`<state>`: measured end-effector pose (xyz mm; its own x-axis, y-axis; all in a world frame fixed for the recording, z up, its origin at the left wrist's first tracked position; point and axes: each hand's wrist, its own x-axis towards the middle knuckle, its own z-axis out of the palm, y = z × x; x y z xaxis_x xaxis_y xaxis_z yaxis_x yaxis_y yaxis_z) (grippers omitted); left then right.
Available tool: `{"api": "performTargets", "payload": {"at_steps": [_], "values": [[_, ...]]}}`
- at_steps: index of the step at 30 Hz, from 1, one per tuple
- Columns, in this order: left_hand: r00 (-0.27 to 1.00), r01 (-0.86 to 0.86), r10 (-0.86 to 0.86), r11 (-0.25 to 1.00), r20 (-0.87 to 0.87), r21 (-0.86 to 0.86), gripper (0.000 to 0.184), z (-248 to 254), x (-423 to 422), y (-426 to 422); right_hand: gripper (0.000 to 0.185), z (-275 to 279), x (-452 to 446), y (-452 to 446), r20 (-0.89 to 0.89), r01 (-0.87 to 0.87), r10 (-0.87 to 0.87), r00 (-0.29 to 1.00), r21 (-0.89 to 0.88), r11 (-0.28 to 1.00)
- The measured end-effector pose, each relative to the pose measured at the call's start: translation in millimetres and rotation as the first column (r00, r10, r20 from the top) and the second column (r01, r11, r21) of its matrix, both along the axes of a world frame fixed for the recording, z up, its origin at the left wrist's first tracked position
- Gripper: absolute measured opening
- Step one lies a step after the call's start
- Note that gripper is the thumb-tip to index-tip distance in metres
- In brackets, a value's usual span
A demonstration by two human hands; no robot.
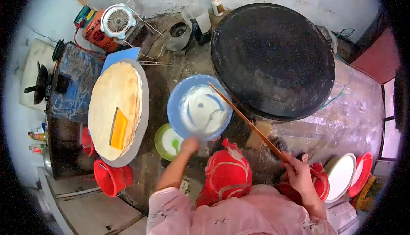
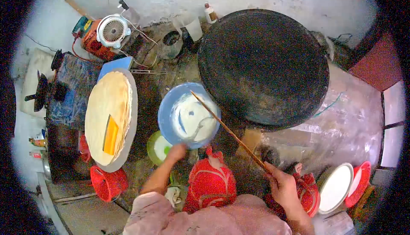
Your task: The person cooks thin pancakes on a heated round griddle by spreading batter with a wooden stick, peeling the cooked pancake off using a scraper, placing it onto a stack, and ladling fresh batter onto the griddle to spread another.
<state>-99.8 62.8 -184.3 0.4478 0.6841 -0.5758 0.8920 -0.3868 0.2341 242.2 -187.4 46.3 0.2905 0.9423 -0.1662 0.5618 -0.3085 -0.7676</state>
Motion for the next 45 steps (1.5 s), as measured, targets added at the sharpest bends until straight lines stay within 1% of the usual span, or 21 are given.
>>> {"api": "performTargets", "payload": {"at_steps": [1, 3, 5, 6, 7, 11, 14, 15, 18, 19, 20, 22, 24, 27, 29, 32, 36, 39, 43, 44, 45], "values": [[1.000, -0.002, 0.002, 1.000, -0.006, -0.001, 0.025, 29, -3, 2, 0.036, -2, 0, -1, -0.006, -0.002, 0.002, 1.000, -0.001, 1.000], [0.951, -0.216, 0.233, 0.971, -0.204, 0.102, 0.027, 73, 0, 5, 0.037, -7, -1, -5, -0.184, 0.066, -0.072, 0.980, -0.042, 0.997], [0.959, -0.225, 0.248, 0.961, -0.137, 0.164, 0.027, 22, -14, -18, 0.037, -13, 1, -11, -0.182, 0.056, -0.060, 0.981, -0.025, 0.998], [0.965, -0.232, 0.253, 0.945, -0.064, 0.231, 0.026, 21, -4, -23, 0.037, -15, 1, -10, -0.176, 0.052, -0.051, 0.983, -0.001, 0.999], [0.927, -0.376, 0.372, 0.918, 0.049, 0.124, 0.029, 22, 6, -23, 0.037, -16, 2, -9, -0.172, 0.055, -0.054, 0.984, 0.004, 0.998], [0.883, -0.469, 0.470, 0.882, -0.013, 0.046, 0.031, 16, -1, 12, 0.037, -17, -3, -10, -0.200, 0.049, -0.060, 0.978, -0.059, 0.997], [0.945, -0.326, 0.328, 0.934, 0.006, 0.144, 0.030, -35, 2, 0, 0.036, -17, -6, -8, -0.194, 0.030, -0.045, 0.980, -0.078, 0.996], [0.942, -0.333, 0.336, 0.937, -0.009, 0.100, 0.030, 9, 27, -11, 0.036, -17, -6, -6, -0.165, 0.012, -0.022, 0.986, -0.062, 0.998], [0.926, -0.358, 0.350, 0.933, 0.144, 0.031, 0.028, 28, -2, -13, 0.036, -21, -7, -5, -0.146, 0.021, -0.024, 0.989, -0.024, 1.000], [0.868, -0.484, 0.480, 0.875, 0.124, 0.002, 0.028, 43, -6, -12, 0.036, -18, -6, -5, -0.143, 0.017, -0.020, 0.989, -0.024, 1.000], [0.866, -0.488, 0.483, 0.873, 0.128, 0.003, 0.028, 32, -12, -13, 0.036, -14, -6, -4, -0.160, 0.025, -0.038, 0.986, -0.082, 0.996], [0.940, -0.336, 0.340, 0.939, -0.037, 0.077, 0.029, 29, -13, -14, 0.036, -12, -8, -3, -0.178, 0.036, -0.060, 0.982, -0.132, 0.991], [0.954, -0.298, 0.294, 0.950, 0.056, 0.090, 0.031, 21, -2, -13, 0.036, -16, -7, -4, -0.134, 0.006, -0.019, 0.991, -0.093, 0.996], [0.899, -0.425, 0.417, 0.904, 0.130, 0.043, 0.032, 35, 35, 3, 0.036, -11, -8, 2, -0.116, -0.035, 0.025, 0.993, -0.086, 0.996], [0.937, -0.348, 0.342, 0.928, 0.068, 0.132, 0.032, 32, 52, 6, 0.036, -13, -11, 1, -0.145, -0.022, 0.009, 0.989, -0.089, 0.996], [0.955, -0.286, 0.278, 0.956, 0.100, 0.072, 0.029, 50, 43, -11, 0.036, -9, -11, 4, -0.171, -0.015, 0.000, 0.985, -0.086, 0.996], [0.926, -0.377, 0.377, 0.926, 0.030, -0.011, 0.029, 77, -21, 1, 0.034, -8, -11, 4, -0.179, -0.008, -0.009, 0.984, -0.095, 0.995], [0.879, -0.472, 0.475, 0.878, -0.038, 0.077, 0.028, 61, -36, -2, 0.034, -13, -13, 3, -0.220, 0.005, -0.017, 0.975, -0.055, 0.998], [0.966, -0.253, 0.257, 0.961, -0.015, 0.114, 0.025, 20, 2, -19, 0.034, -18, -10, 1, -0.216, 0.015, -0.029, 0.976, -0.065, 0.998], [0.963, -0.198, 0.159, 0.966, 0.217, 0.168, 0.030, -36, -5, -22, 0.034, -24, -8, 0, -0.157, -0.023, 0.023, 0.987, 0.001, 1.000], [0.941, 0.205, -0.300, 0.871, 0.154, 0.448, 0.026, -155, -24, -16, 0.034, -28, -8, -1, -0.097, -0.066, 0.072, 0.993, 0.063, 0.996]]}}
